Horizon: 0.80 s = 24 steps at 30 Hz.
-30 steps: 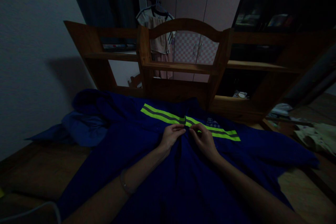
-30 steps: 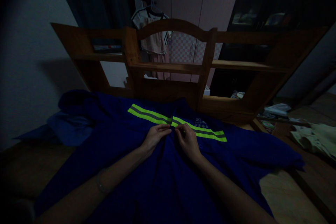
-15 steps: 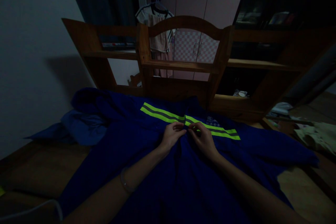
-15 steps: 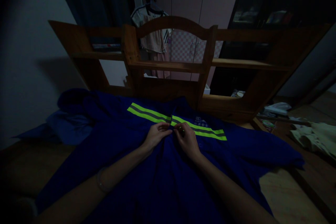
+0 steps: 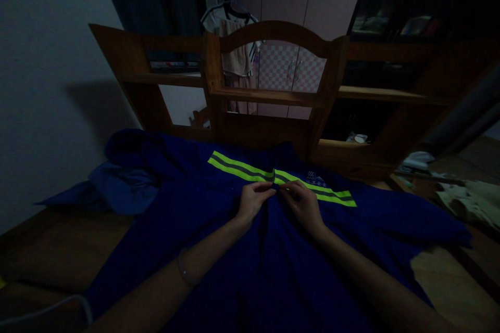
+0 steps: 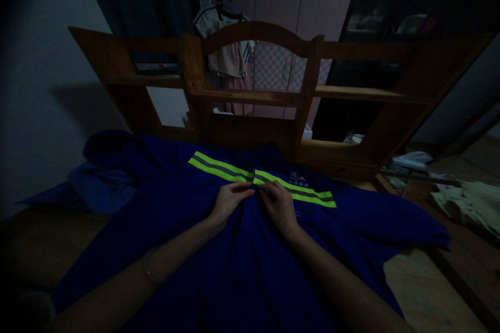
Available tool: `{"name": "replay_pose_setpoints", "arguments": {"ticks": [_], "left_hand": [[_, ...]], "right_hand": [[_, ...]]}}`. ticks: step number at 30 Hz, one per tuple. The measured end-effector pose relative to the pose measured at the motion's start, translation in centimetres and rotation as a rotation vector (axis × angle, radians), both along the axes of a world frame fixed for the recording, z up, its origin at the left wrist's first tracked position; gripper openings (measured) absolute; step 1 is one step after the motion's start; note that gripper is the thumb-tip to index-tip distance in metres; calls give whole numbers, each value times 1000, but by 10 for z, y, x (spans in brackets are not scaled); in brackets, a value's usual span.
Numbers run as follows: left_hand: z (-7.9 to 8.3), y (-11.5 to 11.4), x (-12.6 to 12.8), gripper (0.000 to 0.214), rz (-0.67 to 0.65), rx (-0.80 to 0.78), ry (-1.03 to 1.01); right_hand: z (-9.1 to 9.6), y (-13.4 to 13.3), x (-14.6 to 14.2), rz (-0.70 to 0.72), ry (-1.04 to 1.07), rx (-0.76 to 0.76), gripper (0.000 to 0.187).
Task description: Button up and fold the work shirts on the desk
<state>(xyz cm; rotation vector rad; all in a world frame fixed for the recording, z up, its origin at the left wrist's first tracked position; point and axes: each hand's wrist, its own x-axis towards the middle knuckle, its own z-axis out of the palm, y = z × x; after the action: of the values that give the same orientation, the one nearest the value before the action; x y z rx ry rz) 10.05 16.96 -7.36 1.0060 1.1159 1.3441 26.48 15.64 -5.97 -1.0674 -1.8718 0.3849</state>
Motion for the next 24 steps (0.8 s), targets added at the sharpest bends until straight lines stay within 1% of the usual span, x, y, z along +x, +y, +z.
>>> {"name": "replay_pose_setpoints", "arguments": {"ticks": [6, 12, 21, 24], "left_hand": [[1, 1, 0, 27, -8, 15, 17], [0, 3, 0, 23, -19, 21, 20], [-1, 5, 0, 25, -37, 15, 21], [-1, 5, 0, 21, -37, 6, 21]], "right_hand": [[-2, 0, 0, 4, -17, 15, 16], [-3, 1, 0, 5, -33, -14, 14], [-6, 3, -1, 4, -35, -11, 10], [-5, 2, -1, 4, -40, -17, 9]]}}
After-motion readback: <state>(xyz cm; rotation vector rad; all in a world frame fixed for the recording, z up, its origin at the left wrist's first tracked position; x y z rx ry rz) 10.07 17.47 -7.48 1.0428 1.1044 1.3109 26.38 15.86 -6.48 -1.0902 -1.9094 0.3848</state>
